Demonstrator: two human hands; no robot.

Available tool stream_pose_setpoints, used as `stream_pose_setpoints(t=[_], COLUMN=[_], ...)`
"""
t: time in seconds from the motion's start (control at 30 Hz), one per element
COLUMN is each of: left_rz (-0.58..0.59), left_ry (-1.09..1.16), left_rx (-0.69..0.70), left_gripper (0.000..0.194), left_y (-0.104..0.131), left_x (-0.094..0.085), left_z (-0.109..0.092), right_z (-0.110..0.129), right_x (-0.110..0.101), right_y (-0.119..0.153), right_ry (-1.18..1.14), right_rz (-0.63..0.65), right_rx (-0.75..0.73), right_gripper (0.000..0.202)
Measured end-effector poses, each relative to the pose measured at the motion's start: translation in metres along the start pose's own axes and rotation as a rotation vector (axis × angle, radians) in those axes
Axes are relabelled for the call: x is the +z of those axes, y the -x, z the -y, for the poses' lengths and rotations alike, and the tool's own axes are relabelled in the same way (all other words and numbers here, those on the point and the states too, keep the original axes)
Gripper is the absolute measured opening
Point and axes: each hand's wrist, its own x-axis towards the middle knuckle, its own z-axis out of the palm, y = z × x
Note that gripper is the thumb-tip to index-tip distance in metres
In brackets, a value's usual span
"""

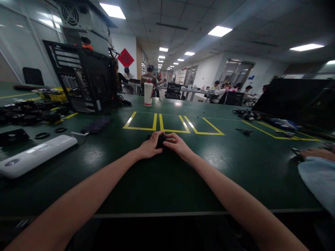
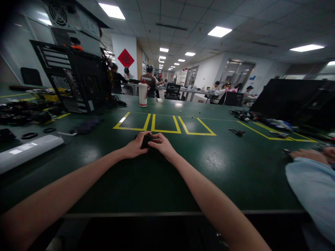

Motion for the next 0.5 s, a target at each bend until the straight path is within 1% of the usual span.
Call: stream_pose_setpoints(t=[0.03, 0.1, 0.2, 0.3, 0.37, 0.43, 0.5], left_rz=[-0.002, -0.005, -0.007, -0.014, -0.014, -0.010, -0.008], left_ry=[-0.002, -0.007, -0.012, -0.014, -0.015, -0.012, -0.008], left_rx=[0.002, 0.003, 0.010, 0.017, 0.011, 0.004, 0.001], left_gripper=[0.067, 0.068, 0.069, 0.069, 0.069, 0.069, 0.068], left_y=[-0.0001, -0.0004, -0.0013, -0.0019, -0.0018, -0.0013, -0.0006], left_x=[0.0003, 0.0012, 0.0027, 0.0037, 0.0038, 0.0034, 0.0028], left_z=[0.0006, 0.0021, 0.0040, 0.0048, 0.0047, 0.0042, 0.0035], right_z=[0.0003, 0.0009, 0.0016, 0.0030, 0.0047, 0.0068, 0.0084], right_x=[-0.0006, -0.0005, 0.0023, 0.0058, 0.0066, 0.0055, 0.0030], right_y=[0.0011, 0.0019, -0.0009, -0.0052, -0.0067, -0.0061, -0.0034], right_ry=[0.006, -0.001, -0.048, -0.080, -0.083, -0.073, -0.046], right_rz=[0.005, -0.004, -0.036, -0.090, -0.110, -0.090, -0.039], right_rx=[-0.017, -0.023, 0.022, 0.054, 0.107, 0.145, 0.128], right_gripper=[0.038, 0.035, 0.028, 0.028, 0.029, 0.028, 0.031])
